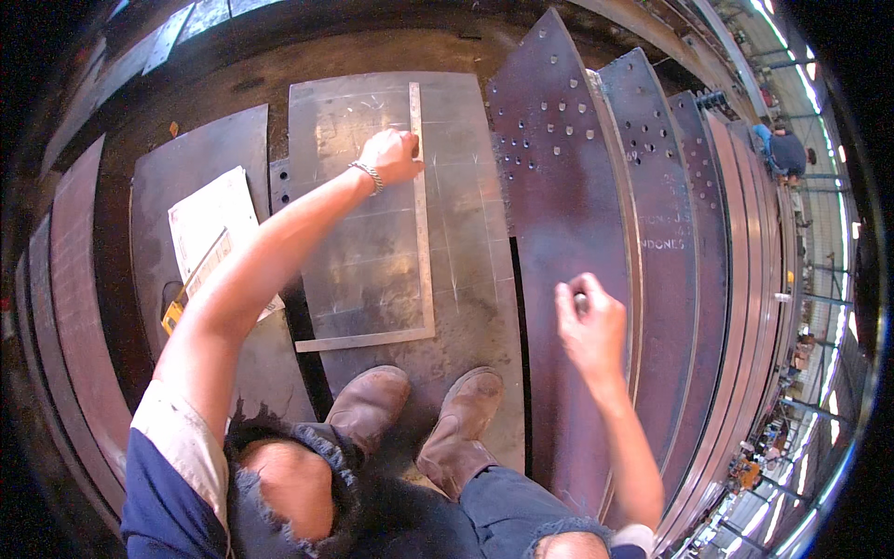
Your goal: The person measures a large metal sheet with a tape measure and marks points with a marker. They then use a straightedge to draw straight lines across the sheet, repeating the process to create a grid of markings.
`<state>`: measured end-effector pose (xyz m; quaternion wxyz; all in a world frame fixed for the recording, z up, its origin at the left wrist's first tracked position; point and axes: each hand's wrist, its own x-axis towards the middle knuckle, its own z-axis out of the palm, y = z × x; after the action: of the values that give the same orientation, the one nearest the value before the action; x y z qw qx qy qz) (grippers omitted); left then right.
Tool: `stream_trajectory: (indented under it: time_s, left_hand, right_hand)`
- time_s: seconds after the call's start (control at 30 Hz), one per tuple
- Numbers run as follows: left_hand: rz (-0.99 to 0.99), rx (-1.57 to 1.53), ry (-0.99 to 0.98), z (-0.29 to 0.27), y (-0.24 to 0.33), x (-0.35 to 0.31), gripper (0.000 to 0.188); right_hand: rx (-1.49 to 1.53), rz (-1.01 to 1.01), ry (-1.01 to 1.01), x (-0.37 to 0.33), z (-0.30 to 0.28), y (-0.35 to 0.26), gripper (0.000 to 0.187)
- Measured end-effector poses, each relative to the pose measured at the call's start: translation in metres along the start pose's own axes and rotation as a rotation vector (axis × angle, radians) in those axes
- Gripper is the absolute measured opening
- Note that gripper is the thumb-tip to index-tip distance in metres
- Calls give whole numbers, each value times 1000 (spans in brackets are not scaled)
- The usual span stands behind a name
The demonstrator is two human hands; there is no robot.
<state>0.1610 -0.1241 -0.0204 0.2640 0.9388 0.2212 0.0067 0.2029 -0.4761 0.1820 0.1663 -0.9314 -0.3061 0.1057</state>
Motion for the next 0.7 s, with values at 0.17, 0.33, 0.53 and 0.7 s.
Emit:
stream_trajectory:
  time_s: [0.17, 0.33, 0.53, 0.7]
  left_hand:
    - [-84, 141, 15, 26, 8, 21, 40]
    - [-201, 160, -67, 22, 29, 29, 26]
    - [-306, 210, -50, 23, 30, 43, 31]
    - [-412, 228, -130, 11, 23, 48, 48]
  right_hand:
    - [-124, -118, -61, -30, -58, -28, 17]
    - [-243, -139, -162, -53, -31, -22, 17]
    - [17, 51, -161, -63, 147, 2, 31]
    - [-7, 209, -89, -78, 225, -27, 37]
